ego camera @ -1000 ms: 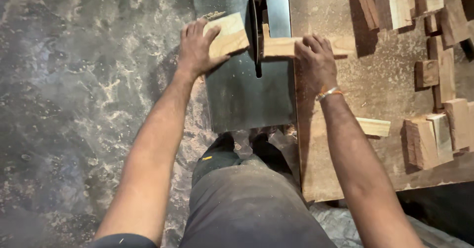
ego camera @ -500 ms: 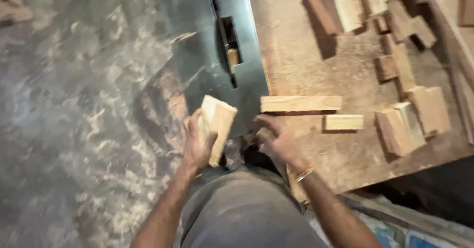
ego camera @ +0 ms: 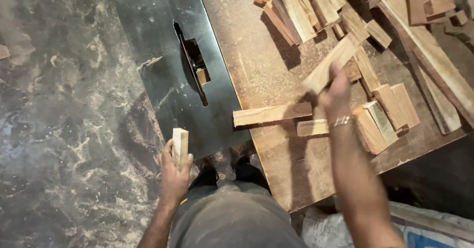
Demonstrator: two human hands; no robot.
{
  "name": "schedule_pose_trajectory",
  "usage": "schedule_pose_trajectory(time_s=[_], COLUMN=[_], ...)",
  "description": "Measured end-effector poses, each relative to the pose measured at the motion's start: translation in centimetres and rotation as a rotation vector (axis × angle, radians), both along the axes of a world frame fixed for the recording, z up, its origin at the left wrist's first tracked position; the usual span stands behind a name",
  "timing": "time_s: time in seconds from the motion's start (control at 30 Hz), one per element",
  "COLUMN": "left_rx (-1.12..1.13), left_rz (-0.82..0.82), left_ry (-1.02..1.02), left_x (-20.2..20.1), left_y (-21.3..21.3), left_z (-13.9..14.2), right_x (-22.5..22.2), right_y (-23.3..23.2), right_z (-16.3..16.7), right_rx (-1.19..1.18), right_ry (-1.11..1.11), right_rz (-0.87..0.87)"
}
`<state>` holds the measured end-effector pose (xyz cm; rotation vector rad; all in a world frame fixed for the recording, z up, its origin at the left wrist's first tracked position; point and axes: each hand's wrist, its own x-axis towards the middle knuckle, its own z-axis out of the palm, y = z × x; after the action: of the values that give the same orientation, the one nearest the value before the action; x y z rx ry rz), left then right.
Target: The person sorts wooden blocks and offcuts on a workbench beside a table saw, moving pieces aside and aligning them. The person then carries long wooden planks across the workshop and places them onto a large stack of lumber before returning to the saw bench to continue handling pieces.
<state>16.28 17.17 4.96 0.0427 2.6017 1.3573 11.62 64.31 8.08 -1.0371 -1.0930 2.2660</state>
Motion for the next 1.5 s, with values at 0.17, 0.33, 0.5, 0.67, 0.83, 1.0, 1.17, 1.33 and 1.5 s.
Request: schedule_pose_trajectory(time_s=[0.17, 0.33, 0.5, 0.67, 0.83, 1.0, 1.17, 1.33, 1.5], left_rx=[0.013, -0.029, -0.059, -0.224, -0.327, -0.264, -0.100, 0.099, -0.295], left_rz=[0.012, 0.015, 0.008, -0.154, -0.340, -0.465, -0.143, 0.066, 0.051], left_ry=[-0.060, -0.029, -0.059, 0.170, 0.380, 0.403, 0.406, 0.272, 0.441], left_x=[2.0, 2.6, 2.3, 0.0, -4.0, -6.0, -3.6, -2.7, -2.9], left_y=[1.1, 1.1, -0.3, -1.1, -0.7, -0.4, -4.0, -7.7, -7.2], left_z=[-0.8, -1.5, -2.6, -4.1, -5.5, -5.9, -7.8, -10.2, -8.5], right_x=[-11.8, -14.3, -13.1, -2.7, 6.0, 7.9, 9.2, 9.3, 10.4], right_y=[8.4, 10.0, 9.4, -1.0, -11.6, -14.5, -21.8, -29.2, -29.7], right_z=[2.7, -1.1, -2.9, -4.0, -5.1, -5.5, -5.5, -4.8, -3.7], right_rx=[0.923, 1.822, 2.040, 1.315, 1.739, 1.948, 1.932, 1.833, 1.845], right_ry=[-0.224, -0.774, -0.589, -0.256, -0.202, -0.198, -0.001, 0.072, -0.022], right_rz=[-0.054, 0.517, 0.064, 0.352, 0.986, 1.047, 1.065, 1.002, 1.031])
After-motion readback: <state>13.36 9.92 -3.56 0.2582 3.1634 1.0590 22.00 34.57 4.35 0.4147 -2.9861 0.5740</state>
